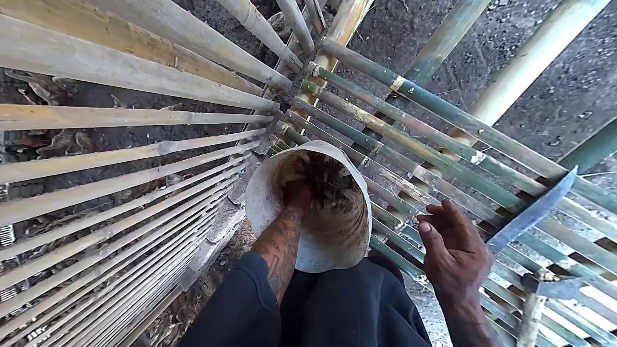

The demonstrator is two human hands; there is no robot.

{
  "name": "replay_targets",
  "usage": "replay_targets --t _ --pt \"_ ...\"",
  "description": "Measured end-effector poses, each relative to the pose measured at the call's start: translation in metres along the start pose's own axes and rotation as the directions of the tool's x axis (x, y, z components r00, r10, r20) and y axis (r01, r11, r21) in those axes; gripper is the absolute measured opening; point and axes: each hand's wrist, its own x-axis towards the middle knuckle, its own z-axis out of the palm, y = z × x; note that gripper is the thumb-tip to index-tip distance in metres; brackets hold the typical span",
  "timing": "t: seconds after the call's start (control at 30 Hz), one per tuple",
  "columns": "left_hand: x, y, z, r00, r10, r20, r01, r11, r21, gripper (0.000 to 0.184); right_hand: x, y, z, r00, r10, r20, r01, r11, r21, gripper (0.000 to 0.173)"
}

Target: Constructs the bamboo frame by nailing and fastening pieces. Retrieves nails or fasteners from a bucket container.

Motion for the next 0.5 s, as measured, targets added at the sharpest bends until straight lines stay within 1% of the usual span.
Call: replay_targets --t 0.13,0.23,0.43,0.5 --pt "-0.005 0.004 0.005 0.999 -0.017 -0.029 0.015 0.999 -0.043 0.035 0.002 0.0 0.0 1.0 -0.003 -0.004 0.003 1.0 0.019 0.06" --pt "-0.007 0.007 0.004 0.999 -0.039 -0.02 0.036 0.992 -0.118 0.035 0.004 -0.001 0.001 1.0 -0.007 -0.005 0.007 1.0 0.027 0.059" --pt "-0.008 0.01 0.01 0.999 0.037 0.009 -0.035 0.987 -0.158 0.034 0.005 -0.001 0.003 1.0 0.006 0.004 -0.007 0.999 0.039 0.059" --pt "-0.01 0.012 0.011 0.999 0.04 0.024 -0.036 0.986 -0.165 0.033 0.006 -0.001 0.002 1.0 0.004 0.005 -0.004 0.999 0.038 0.059"
